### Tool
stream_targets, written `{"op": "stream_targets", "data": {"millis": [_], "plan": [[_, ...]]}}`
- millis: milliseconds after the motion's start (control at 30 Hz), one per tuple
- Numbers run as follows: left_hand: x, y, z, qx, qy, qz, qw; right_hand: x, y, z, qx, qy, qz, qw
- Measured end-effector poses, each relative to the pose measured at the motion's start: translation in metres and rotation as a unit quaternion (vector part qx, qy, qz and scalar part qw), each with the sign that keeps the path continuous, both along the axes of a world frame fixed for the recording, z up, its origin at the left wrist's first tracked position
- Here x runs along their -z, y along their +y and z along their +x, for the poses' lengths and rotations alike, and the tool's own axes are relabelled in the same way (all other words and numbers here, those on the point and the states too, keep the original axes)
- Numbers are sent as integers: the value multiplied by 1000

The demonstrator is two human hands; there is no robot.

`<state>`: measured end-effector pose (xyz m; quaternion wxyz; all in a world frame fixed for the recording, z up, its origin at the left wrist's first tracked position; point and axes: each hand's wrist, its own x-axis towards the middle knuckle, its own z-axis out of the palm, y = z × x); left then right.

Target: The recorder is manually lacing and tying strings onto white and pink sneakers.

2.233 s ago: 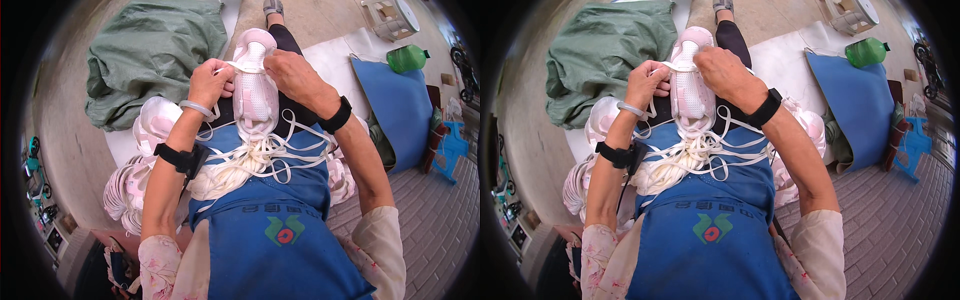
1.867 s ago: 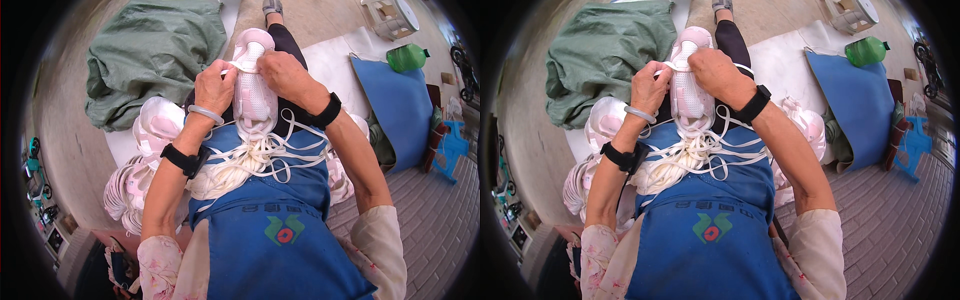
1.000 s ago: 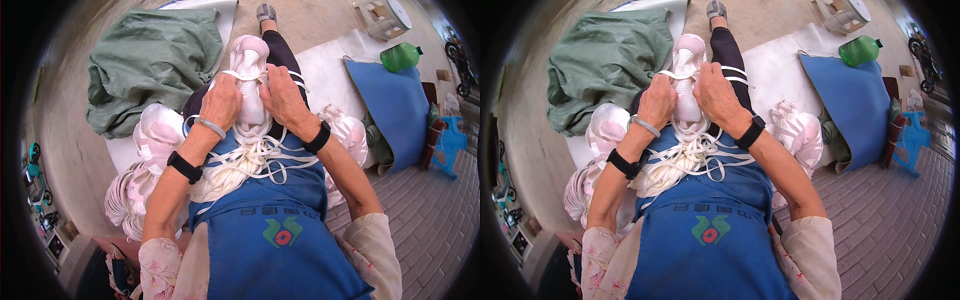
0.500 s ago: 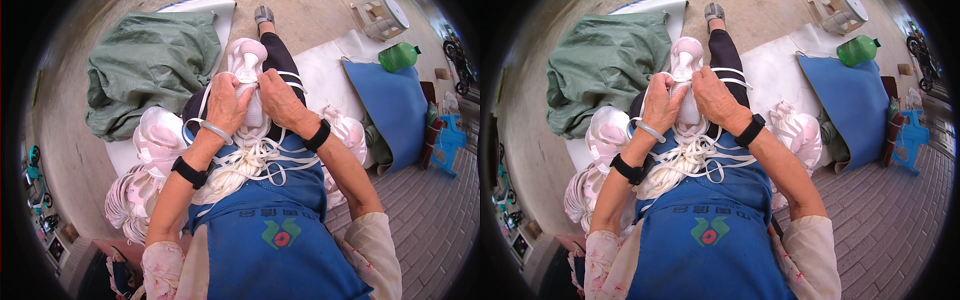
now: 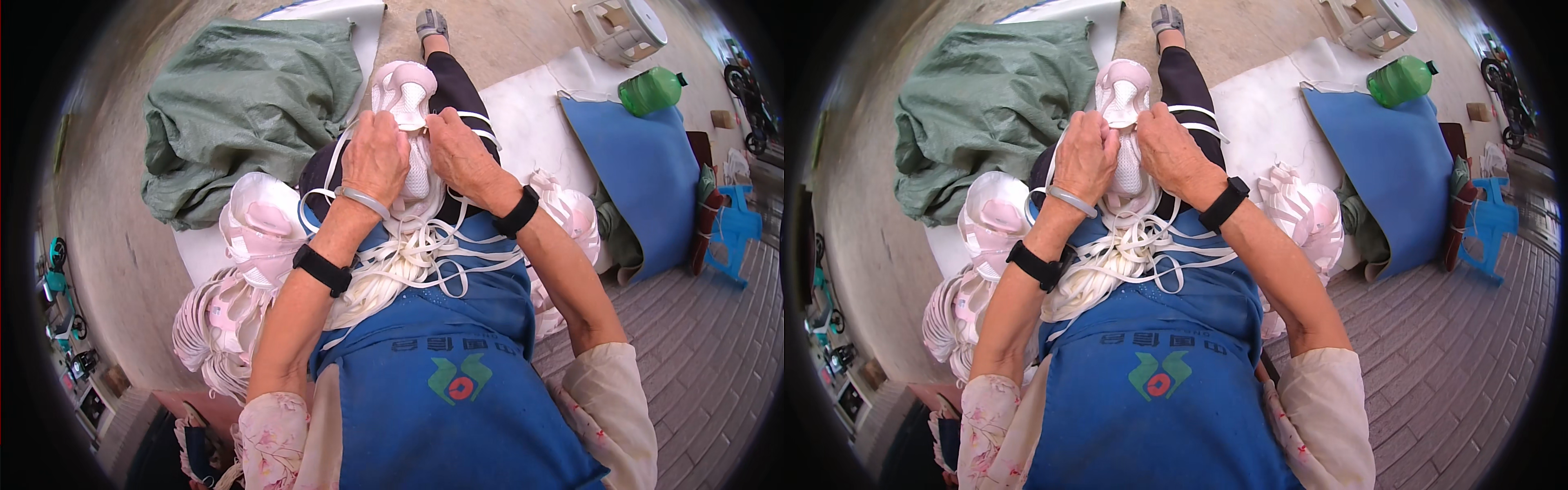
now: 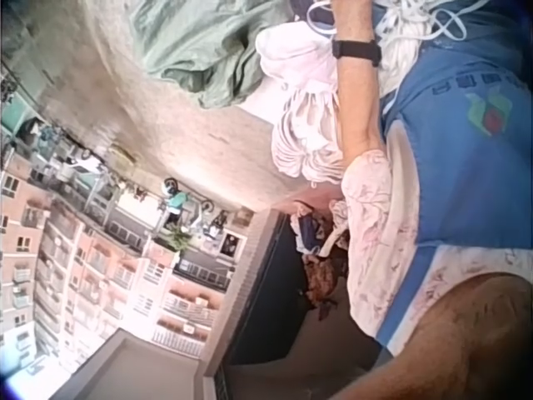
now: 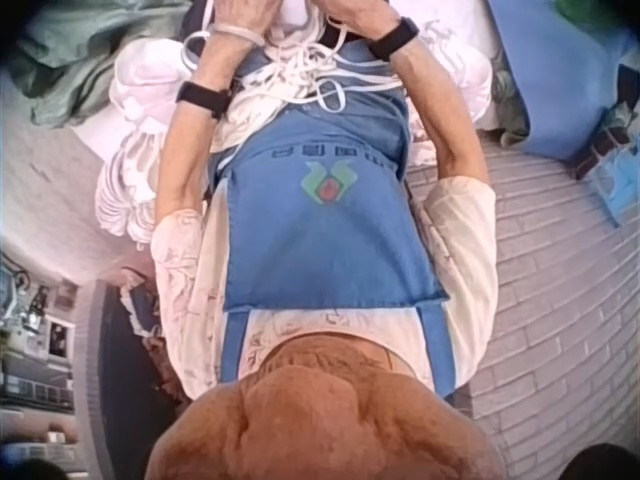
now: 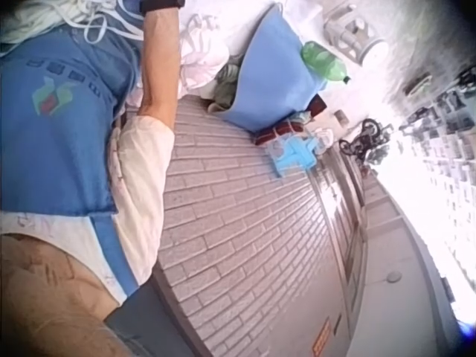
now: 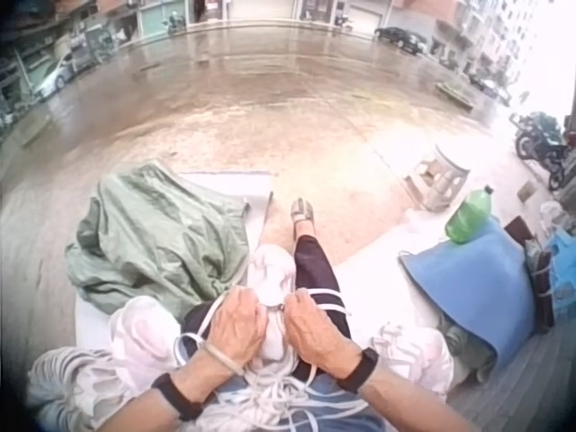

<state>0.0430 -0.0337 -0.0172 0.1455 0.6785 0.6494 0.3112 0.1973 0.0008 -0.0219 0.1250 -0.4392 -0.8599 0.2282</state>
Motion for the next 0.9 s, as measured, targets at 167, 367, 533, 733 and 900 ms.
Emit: {"op": "stream_targets", "data": {"millis": [167, 367, 533, 733, 900], "plan": [[1, -2, 0, 15, -26, -4, 1000, -4, 3, 4, -37, 21, -1, 999], [-5, -7, -5, 20, -82, -30, 996, -16, -12, 1, 6, 106, 57, 993], [-9, -18, -13, 34, -125, -42, 991, -23, -15, -1, -9, 80, 60, 995], [-7, -18, -16, 47, -83, -60, 994, -31, -14, -13, -51, -72, 104, 991], [-16, -34, -15, 119, -38, -132, 983, -33, -12, -14, -59, -91, 137, 985]]}}
